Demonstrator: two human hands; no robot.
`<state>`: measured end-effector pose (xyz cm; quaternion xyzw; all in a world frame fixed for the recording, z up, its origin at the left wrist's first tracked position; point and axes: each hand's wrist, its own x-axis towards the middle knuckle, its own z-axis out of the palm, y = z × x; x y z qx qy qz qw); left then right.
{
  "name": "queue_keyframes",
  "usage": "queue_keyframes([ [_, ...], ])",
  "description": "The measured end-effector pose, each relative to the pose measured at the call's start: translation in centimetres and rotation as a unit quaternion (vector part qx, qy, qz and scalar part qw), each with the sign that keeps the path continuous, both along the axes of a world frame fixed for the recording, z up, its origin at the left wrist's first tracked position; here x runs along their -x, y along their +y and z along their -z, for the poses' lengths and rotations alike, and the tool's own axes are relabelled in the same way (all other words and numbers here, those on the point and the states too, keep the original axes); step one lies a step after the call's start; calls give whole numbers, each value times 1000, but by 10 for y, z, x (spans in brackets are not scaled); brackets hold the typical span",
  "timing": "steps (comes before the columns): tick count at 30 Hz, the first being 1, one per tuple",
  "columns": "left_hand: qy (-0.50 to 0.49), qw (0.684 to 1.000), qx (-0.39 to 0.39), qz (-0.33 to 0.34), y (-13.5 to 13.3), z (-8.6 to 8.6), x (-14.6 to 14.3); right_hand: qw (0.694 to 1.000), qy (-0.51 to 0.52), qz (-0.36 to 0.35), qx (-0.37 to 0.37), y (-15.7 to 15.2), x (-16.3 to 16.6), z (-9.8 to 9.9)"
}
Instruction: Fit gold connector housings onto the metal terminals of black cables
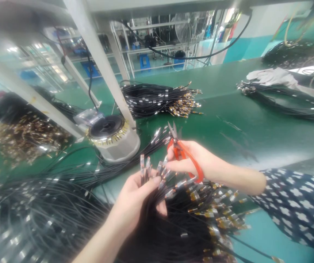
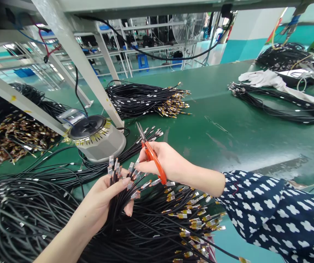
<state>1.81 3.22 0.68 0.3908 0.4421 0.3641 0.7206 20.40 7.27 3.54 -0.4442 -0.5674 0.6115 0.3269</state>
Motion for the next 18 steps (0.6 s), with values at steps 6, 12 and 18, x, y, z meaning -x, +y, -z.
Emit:
queue_keyframes([
  [6, 19, 1000, -20, -6, -6, -1, -1, 999, 32, -2, 31, -5, -4, -3],
  [12, 36, 999, -23, -12, -8, -1, -2, 997, 58, -8, 50, -8, -6, 0],
  [18, 7, 1000, -5, -26, -9, -1, -1, 998, 46, -2, 43, -10, -7, -1],
])
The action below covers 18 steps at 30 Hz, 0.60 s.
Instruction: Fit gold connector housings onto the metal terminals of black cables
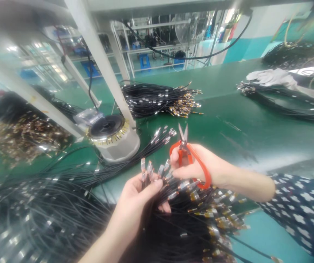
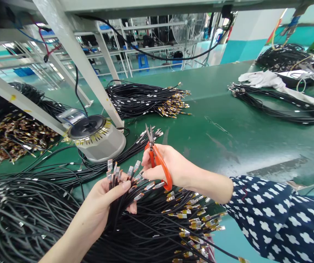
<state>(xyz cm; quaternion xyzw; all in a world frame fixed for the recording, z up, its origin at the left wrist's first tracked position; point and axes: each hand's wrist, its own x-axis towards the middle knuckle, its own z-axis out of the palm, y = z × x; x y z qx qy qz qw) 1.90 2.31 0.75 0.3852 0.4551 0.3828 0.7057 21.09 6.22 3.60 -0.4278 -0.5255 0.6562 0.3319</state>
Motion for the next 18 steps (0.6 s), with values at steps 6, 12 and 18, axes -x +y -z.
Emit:
queue_keyframes([
  [6, -31, 999, 17, 4, 2, 1, 3, 1000, -20, 8, 0, -2, -1, 2],
  [12, -42, 997, 36, 48, 7, 3, 6, 1000, -24, -4, -10, -2, -3, 5],
  [18, -69, 989, 50, 118, 10, 10, 9, 994, -72, 1, -83, 10, -2, -13],
])
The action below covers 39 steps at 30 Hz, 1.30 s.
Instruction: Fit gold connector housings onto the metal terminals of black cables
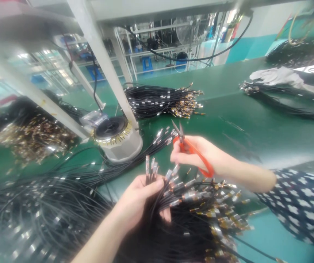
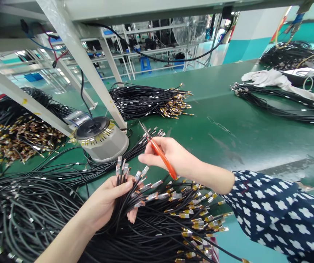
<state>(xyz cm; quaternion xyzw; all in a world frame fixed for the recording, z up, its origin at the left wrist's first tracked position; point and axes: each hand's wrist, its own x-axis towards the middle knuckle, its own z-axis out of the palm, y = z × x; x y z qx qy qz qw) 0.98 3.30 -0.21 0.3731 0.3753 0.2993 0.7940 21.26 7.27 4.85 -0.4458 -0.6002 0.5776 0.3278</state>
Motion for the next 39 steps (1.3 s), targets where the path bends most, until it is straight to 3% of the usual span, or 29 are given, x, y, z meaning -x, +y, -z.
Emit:
queue_keyframes([
  [4, 0, 1000, -9, 5, -2, 3, -1, 1000, 6, -6, -19, 11, 15, -2],
  [10, 1, 1000, -27, -3, -4, 2, -5, 993, 98, -63, 28, 16, 31, 5],
  [20, -14, 999, -17, -38, -5, -4, -5, 992, 104, -59, 41, 14, 26, 6],
  [27, -24, 999, 16, -25, -4, 0, -4, 992, 101, -65, 46, 13, 25, 7],
  [34, -24, 999, 32, -23, -4, 0, -4, 991, 79, -105, -2, 18, 34, 8],
  [39, -28, 999, 30, -1, -3, 3, -4, 987, 107, -115, 23, 18, 37, 11],
])
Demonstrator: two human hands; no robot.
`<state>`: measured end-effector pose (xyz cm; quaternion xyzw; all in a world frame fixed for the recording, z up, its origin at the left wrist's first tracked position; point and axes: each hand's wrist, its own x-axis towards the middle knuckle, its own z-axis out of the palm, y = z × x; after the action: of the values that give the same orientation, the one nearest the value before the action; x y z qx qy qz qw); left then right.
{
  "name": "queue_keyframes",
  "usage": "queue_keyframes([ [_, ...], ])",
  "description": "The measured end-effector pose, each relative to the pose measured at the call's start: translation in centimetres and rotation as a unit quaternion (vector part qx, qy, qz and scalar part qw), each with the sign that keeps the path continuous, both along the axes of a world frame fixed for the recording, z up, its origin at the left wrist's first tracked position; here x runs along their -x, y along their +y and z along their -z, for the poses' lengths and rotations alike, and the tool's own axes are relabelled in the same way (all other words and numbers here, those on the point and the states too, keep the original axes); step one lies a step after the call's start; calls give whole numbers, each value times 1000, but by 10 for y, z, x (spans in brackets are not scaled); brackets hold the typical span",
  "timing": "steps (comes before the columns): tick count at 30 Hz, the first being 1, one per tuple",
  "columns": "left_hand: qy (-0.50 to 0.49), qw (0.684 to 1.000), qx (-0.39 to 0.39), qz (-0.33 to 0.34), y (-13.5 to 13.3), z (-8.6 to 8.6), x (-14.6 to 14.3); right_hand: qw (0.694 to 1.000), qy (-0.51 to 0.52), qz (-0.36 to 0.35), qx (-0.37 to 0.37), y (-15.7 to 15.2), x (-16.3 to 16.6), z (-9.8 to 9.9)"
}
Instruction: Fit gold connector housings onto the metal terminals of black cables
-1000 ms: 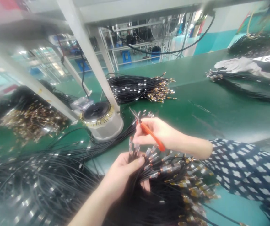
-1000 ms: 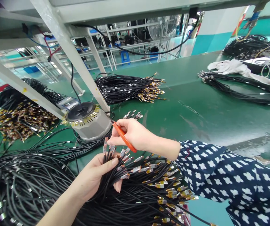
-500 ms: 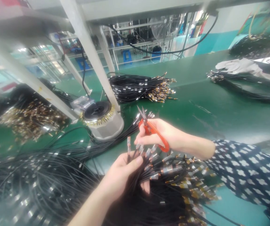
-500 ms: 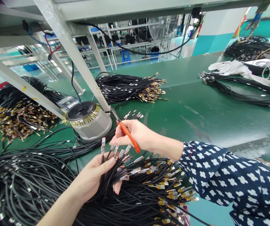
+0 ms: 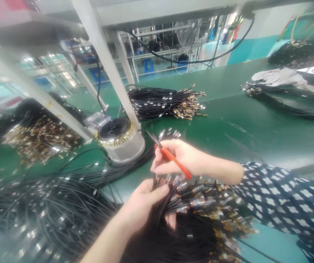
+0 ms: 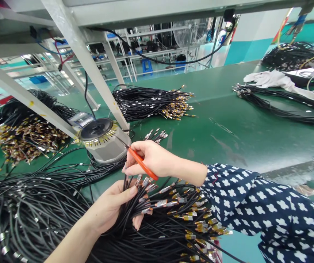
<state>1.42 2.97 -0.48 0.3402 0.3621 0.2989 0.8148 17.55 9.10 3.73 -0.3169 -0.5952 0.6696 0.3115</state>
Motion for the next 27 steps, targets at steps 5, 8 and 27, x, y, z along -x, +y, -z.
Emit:
queue_keyframes([
  [5, -2, 1000, -11, 5, 0, 1, 1, 999, 25, -14, 26, 1, -3, 2],
  [8, 1, 1000, -16, 4, -1, 1, 2, 999, 25, -19, 39, 0, -4, -1],
  [27, 1, 995, -91, 36, 4, -11, 10, 792, -559, 143, -200, 32, -91, 30],
])
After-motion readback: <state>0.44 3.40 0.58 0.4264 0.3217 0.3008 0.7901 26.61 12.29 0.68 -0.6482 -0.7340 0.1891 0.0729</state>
